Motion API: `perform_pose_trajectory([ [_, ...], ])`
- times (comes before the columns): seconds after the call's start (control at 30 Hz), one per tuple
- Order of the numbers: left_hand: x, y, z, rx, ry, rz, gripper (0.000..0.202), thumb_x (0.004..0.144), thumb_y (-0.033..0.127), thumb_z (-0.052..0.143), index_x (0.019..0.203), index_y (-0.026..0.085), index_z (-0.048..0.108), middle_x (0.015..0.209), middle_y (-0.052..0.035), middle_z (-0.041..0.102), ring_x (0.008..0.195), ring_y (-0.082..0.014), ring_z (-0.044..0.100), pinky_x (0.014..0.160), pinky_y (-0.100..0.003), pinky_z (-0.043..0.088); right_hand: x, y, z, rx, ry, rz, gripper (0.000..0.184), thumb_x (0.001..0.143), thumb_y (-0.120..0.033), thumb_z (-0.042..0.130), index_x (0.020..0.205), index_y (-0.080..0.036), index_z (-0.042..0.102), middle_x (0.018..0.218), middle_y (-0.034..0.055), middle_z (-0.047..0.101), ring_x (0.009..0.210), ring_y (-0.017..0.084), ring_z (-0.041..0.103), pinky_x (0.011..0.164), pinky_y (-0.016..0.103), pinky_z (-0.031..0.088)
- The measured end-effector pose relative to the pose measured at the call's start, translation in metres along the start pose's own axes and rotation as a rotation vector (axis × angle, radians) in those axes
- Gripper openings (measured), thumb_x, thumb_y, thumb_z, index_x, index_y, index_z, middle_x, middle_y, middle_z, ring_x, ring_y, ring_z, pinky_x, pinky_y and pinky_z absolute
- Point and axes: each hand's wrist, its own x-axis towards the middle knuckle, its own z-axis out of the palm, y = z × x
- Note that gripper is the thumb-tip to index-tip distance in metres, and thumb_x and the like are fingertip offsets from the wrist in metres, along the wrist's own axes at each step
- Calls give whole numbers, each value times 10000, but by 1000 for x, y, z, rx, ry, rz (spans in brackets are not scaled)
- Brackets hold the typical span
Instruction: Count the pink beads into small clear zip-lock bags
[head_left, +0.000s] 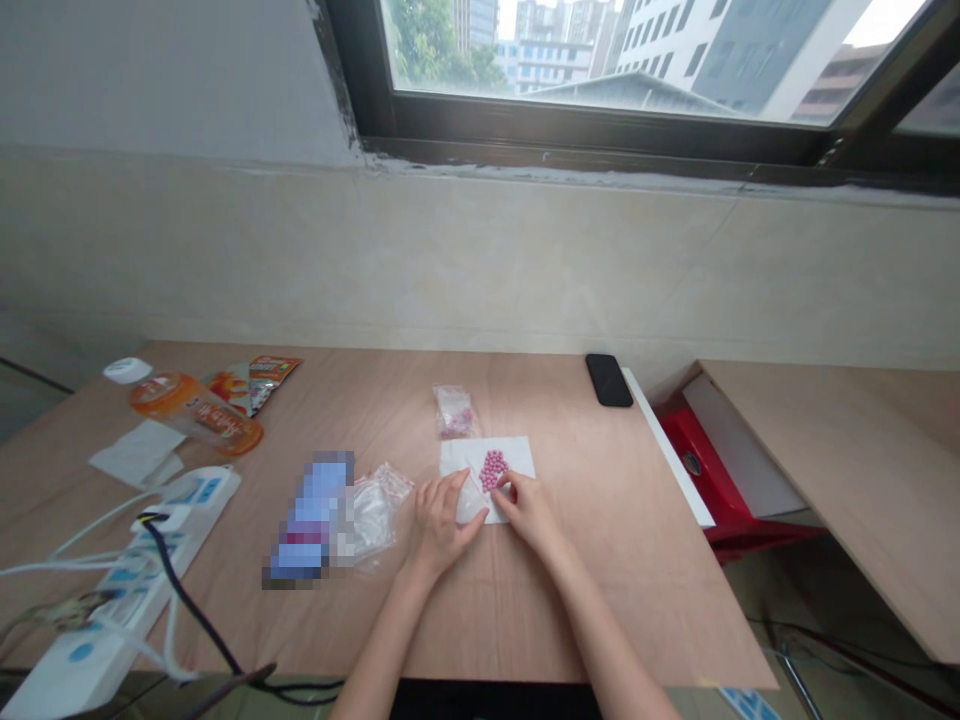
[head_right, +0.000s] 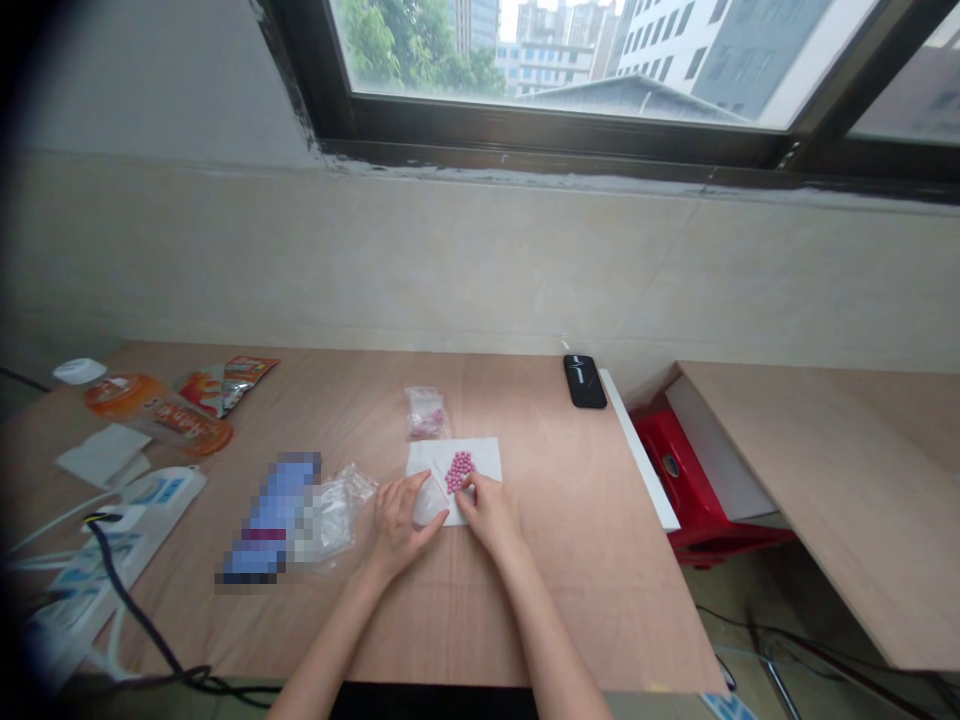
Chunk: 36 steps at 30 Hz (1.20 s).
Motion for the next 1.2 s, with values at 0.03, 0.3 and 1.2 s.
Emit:
perform_pose_trajectory([
  [0.03,0,0,1,-1,4,-3,522,784,364,606,1247,196,433,1099,-89,628,988,-247,570,887,-395,372,0,0,1,-8,2,-4,123,798,-301,543,821,-200,612,600,-21,557,546,115,508,545,194,325],
  [0.3,-1,0,1,-3,-1,-15,518,789,369,594,1250,194,434,1107,-96,624,1006,-248,563,903,-399,360,0,-2,1,2,17,-18,133,802,-277,510,819,-203,620,585,-21,554,522,112,500,530,193,323],
  [1.2,-3,5,-6,-30,-39,2,564,770,378,607,1271,195,423,1136,-101,616,1008,-257,552,913,-414,358,4,2,-1,40,30,-28,172,800,-340,535,828,-190,615,579,-25,531,518,119,476,536,207,331],
])
